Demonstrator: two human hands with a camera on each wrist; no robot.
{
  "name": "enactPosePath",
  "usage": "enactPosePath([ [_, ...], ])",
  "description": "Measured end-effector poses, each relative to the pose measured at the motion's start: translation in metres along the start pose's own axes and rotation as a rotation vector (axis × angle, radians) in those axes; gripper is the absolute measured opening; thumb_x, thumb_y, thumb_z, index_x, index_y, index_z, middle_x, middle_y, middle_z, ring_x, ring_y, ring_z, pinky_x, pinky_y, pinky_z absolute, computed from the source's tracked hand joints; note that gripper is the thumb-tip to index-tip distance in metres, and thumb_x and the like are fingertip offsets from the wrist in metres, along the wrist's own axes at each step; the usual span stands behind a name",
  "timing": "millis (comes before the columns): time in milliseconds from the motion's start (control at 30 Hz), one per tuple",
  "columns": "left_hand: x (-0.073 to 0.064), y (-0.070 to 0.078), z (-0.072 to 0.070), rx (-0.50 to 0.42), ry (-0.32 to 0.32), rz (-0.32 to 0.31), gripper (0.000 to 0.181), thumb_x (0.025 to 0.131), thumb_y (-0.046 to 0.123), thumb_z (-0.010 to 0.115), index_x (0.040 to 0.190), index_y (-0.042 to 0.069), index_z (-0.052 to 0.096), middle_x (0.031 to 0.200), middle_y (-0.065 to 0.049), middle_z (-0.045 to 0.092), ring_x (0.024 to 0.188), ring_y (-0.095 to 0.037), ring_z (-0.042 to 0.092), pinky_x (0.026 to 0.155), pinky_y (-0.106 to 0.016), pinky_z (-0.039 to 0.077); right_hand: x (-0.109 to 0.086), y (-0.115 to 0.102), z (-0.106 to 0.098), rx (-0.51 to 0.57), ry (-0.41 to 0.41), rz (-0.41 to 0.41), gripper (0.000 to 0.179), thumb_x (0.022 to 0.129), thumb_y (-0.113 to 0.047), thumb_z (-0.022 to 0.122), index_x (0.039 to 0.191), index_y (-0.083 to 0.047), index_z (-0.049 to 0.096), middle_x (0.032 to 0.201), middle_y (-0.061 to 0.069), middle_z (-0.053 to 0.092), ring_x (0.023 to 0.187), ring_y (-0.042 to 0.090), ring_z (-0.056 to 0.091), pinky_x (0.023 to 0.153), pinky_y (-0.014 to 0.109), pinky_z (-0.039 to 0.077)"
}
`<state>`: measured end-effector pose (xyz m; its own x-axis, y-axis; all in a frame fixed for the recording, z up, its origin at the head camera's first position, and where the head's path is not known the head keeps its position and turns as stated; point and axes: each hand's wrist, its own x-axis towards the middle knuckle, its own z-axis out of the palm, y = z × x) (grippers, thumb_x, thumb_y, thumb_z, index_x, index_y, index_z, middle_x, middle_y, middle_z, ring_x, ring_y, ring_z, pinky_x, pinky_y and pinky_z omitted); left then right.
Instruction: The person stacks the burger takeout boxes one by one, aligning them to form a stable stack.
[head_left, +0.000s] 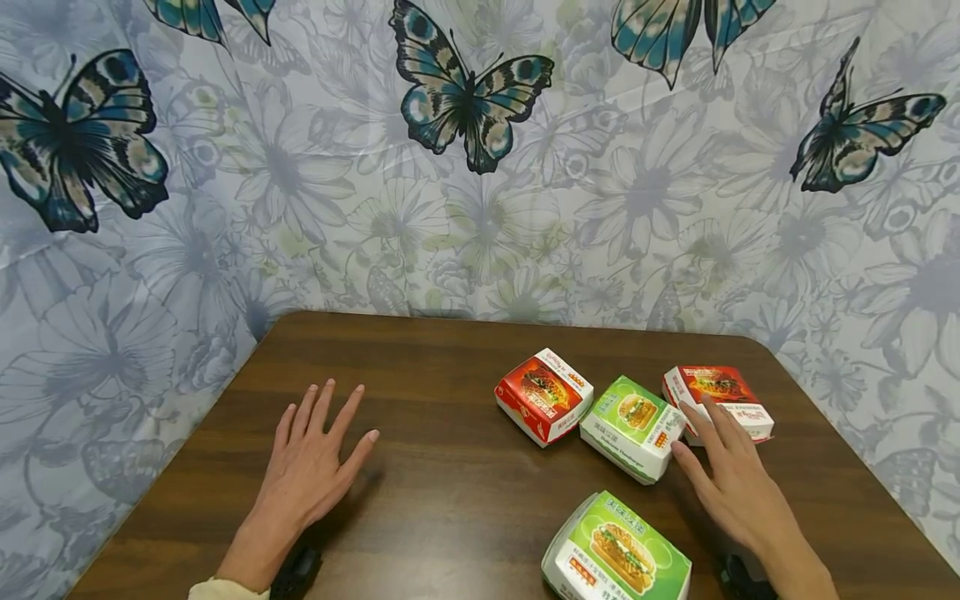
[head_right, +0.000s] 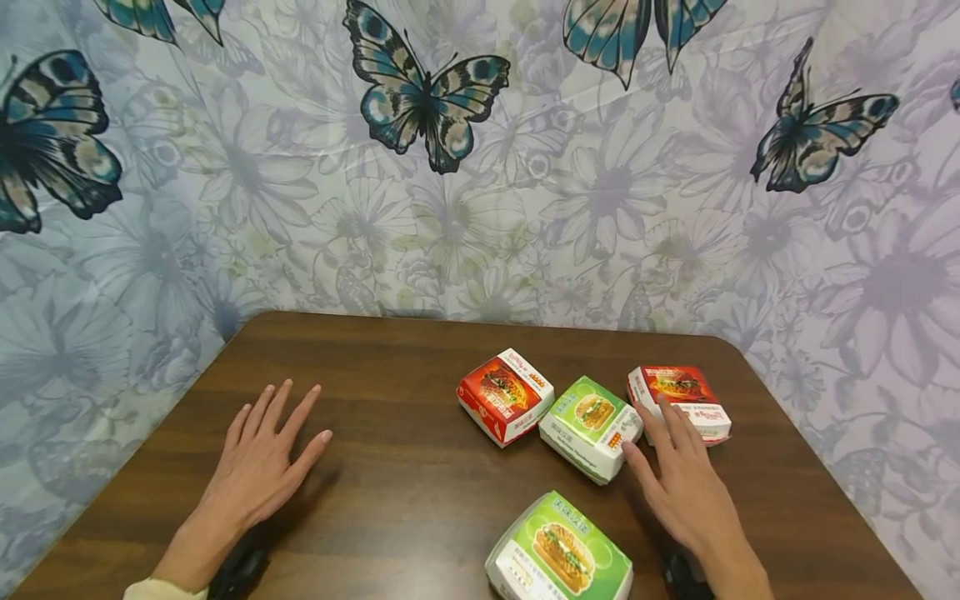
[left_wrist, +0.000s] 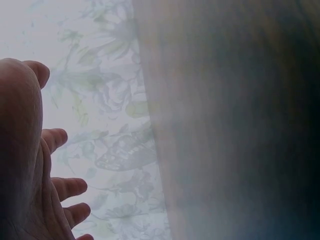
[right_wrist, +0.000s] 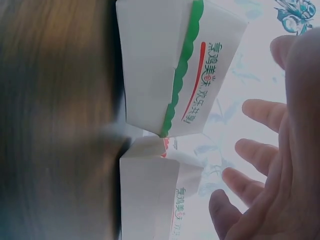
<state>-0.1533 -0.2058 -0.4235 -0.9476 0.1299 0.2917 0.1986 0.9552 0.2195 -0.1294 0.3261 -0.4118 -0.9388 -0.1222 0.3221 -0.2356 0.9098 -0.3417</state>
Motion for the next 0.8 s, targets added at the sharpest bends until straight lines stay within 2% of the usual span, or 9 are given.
enactPosePath([
  [200,0.0,0.0,0.0,0.0,-0.003,0.007,0.071,0.105,0.059,0.045,0.166,0.027,0.024,0.167,-0.024,0.022,0.154,-0.046,0.017,0.12,-0.066,0.013,0.0,-0.004,0.002,0.058,-0.012,-0.015,0.068,0.105,-0.038,0.059,0.164,-0.019,0.029,0.168,0.025,0.019,0.15,0.055,0.019,0.097,0.083,0.027],
  [400,0.0,0.001,0.0,-0.006,0.012,0.021,0.071,0.105,0.057,0.047,0.166,0.026,0.024,0.167,-0.024,0.023,0.153,-0.046,0.02,0.12,-0.066,0.016,0.001,-0.005,0.006,0.074,-0.017,-0.008,0.079,0.101,-0.04,0.066,0.165,-0.023,0.023,0.167,0.025,0.02,0.147,0.056,0.022,0.099,0.082,0.027],
  [667,0.001,0.004,0.003,-0.049,0.033,0.051,0.071,0.106,0.053,0.05,0.165,0.023,0.026,0.166,-0.024,0.024,0.151,-0.046,0.027,0.117,-0.066,0.025,0.003,-0.002,0.014,0.106,-0.016,-0.01,0.09,0.097,-0.041,0.072,0.167,-0.022,0.018,0.17,0.022,0.015,0.15,0.054,0.018,0.102,0.082,0.026],
  [800,0.0,0.006,0.004,-0.074,0.057,0.069,0.069,0.106,0.05,0.052,0.164,0.021,0.029,0.166,-0.024,0.026,0.148,-0.047,0.032,0.114,-0.066,0.03,0.004,-0.002,0.017,0.114,0.006,-0.023,0.092,0.095,-0.04,0.074,0.166,-0.019,0.02,0.169,0.023,0.017,0.149,0.054,0.019,0.104,0.081,0.024],
])
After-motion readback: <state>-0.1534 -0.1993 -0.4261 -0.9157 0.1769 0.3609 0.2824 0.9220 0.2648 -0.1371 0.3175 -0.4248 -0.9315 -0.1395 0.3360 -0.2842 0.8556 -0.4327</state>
